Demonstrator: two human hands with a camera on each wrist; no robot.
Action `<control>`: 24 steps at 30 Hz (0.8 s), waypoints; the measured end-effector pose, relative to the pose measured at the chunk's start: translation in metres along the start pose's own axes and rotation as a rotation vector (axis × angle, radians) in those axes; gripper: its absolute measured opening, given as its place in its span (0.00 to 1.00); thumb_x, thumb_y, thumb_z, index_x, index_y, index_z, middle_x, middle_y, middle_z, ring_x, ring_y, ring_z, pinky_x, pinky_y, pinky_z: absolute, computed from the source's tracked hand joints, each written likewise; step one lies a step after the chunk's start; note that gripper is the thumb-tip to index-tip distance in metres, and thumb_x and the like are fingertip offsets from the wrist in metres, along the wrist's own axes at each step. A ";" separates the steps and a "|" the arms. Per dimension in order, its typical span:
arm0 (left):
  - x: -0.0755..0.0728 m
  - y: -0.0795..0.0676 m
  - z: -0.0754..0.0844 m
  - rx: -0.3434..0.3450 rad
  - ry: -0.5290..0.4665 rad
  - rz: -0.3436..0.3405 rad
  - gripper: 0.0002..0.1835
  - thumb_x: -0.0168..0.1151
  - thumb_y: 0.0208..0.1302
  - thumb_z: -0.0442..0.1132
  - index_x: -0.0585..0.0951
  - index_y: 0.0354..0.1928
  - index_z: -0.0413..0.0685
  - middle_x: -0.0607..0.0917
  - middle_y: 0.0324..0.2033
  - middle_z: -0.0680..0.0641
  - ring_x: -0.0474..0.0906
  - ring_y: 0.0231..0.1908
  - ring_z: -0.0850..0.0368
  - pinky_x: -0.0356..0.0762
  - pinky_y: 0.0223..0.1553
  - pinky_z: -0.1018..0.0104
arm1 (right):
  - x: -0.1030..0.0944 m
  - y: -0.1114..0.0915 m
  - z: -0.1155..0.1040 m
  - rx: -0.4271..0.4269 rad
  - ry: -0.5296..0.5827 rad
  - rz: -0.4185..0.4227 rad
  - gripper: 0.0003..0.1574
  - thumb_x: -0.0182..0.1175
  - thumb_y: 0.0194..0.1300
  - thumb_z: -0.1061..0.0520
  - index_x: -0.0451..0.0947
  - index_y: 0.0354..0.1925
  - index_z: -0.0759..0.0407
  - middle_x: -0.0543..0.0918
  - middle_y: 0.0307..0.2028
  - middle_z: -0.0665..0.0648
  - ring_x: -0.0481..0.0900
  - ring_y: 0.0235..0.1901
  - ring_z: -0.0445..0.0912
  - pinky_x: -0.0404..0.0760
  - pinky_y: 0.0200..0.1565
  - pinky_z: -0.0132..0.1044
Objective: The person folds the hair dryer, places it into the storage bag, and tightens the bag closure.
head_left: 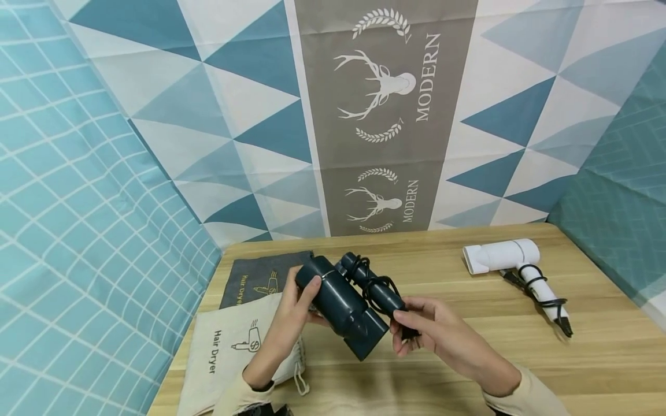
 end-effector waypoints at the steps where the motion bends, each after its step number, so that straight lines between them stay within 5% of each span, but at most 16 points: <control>1: -0.001 0.000 -0.003 -0.010 0.013 -0.017 0.19 0.47 0.79 0.45 0.60 0.66 0.50 0.75 0.53 0.34 0.85 0.39 0.44 0.85 0.32 0.47 | 0.000 -0.001 0.004 0.015 0.023 -0.029 0.12 0.47 0.79 0.61 0.72 0.51 0.68 0.82 0.39 0.59 0.84 0.36 0.48 0.85 0.42 0.42; 8: -0.010 0.003 -0.025 -0.040 0.105 -0.217 0.21 0.41 0.81 0.46 0.59 0.68 0.47 0.73 0.54 0.32 0.84 0.43 0.44 0.84 0.33 0.44 | 0.001 -0.011 0.024 0.054 0.130 -0.062 0.17 0.41 0.81 0.59 0.72 0.53 0.69 0.83 0.40 0.58 0.84 0.37 0.48 0.85 0.44 0.45; 11: -0.016 0.004 -0.033 -0.074 0.194 -0.239 0.27 0.39 0.82 0.49 0.55 0.74 0.46 0.69 0.63 0.31 0.84 0.43 0.45 0.83 0.36 0.43 | 0.006 -0.017 0.029 0.092 0.212 -0.036 0.19 0.39 0.82 0.57 0.73 0.52 0.68 0.82 0.40 0.57 0.84 0.37 0.46 0.84 0.45 0.44; 14: -0.022 0.003 -0.038 -0.093 0.288 -0.212 0.28 0.35 0.82 0.51 0.59 0.72 0.37 0.68 0.62 0.27 0.81 0.40 0.44 0.83 0.37 0.43 | 0.010 -0.021 0.034 0.108 0.260 -0.027 0.20 0.38 0.82 0.56 0.73 0.51 0.68 0.82 0.40 0.57 0.84 0.36 0.46 0.84 0.45 0.43; 16: -0.027 0.004 -0.039 -0.076 0.380 -0.173 0.29 0.33 0.82 0.53 0.69 0.63 0.34 0.75 0.52 0.28 0.80 0.36 0.45 0.83 0.34 0.45 | 0.011 -0.023 0.036 0.112 0.271 -0.027 0.21 0.37 0.83 0.56 0.73 0.52 0.69 0.82 0.40 0.56 0.84 0.36 0.46 0.84 0.45 0.41; 19: -0.039 0.007 -0.038 -0.026 0.595 -0.101 0.28 0.34 0.81 0.56 0.76 0.39 0.43 0.81 0.31 0.40 0.77 0.26 0.53 0.81 0.28 0.57 | 0.012 -0.024 0.040 0.120 0.278 -0.016 0.21 0.37 0.83 0.55 0.71 0.54 0.69 0.82 0.40 0.56 0.84 0.36 0.45 0.84 0.45 0.40; 24: -0.064 0.011 -0.044 0.034 0.900 0.029 0.26 0.40 0.78 0.59 0.72 0.26 0.52 0.70 0.15 0.52 0.61 0.12 0.59 0.63 0.19 0.66 | 0.011 -0.025 0.046 0.128 0.245 0.025 0.21 0.39 0.83 0.54 0.69 0.56 0.70 0.81 0.41 0.57 0.83 0.36 0.45 0.84 0.45 0.41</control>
Point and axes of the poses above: each hand's wrist, its own y-axis towards the middle knuckle, its own x-axis out of the palm, z = x × y, the point moved 4 cm from there along y, towards the middle knuckle
